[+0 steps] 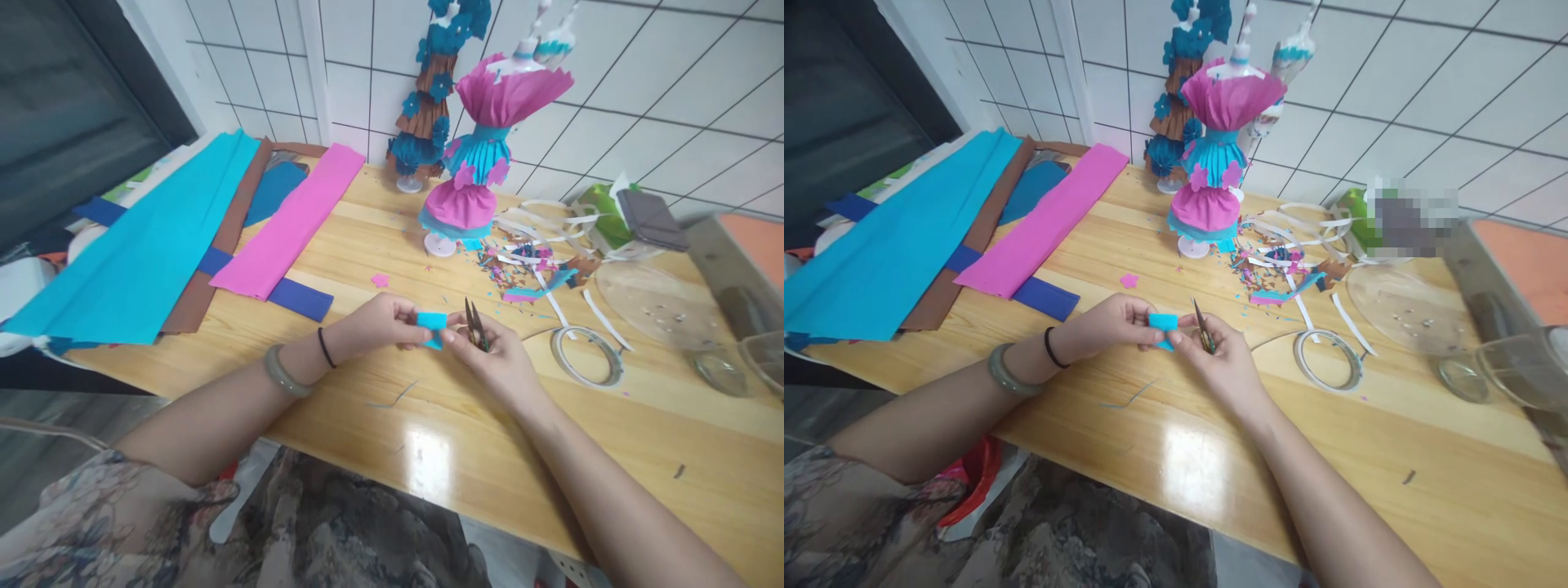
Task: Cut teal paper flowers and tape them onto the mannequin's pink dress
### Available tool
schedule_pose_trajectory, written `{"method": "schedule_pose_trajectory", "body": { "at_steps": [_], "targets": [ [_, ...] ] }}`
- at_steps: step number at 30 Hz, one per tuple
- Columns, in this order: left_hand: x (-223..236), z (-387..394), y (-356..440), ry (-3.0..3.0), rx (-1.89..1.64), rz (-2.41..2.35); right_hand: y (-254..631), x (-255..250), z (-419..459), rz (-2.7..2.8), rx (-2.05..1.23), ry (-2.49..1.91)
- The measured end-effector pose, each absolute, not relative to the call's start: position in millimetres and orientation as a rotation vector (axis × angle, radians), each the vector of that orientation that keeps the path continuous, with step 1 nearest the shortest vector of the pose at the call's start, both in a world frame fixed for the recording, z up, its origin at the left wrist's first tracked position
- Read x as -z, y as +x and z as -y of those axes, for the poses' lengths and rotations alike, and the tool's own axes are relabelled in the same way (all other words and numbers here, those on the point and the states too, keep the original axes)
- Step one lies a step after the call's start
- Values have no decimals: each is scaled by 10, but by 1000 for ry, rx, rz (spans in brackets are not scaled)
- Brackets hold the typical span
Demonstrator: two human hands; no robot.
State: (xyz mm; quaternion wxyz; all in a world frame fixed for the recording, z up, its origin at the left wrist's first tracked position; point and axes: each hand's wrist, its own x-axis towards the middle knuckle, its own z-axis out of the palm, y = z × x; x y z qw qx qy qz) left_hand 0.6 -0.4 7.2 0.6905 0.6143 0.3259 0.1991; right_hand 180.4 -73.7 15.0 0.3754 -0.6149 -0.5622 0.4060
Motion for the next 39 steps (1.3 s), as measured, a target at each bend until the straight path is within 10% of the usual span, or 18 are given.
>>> {"method": "schedule_pose_trajectory", "body": {
  "at_steps": [39],
  "targets": [
    [-93,29,-14,1284,-301,-646,1801,-7,755,1447,-1043,-1503]
  ]
}}
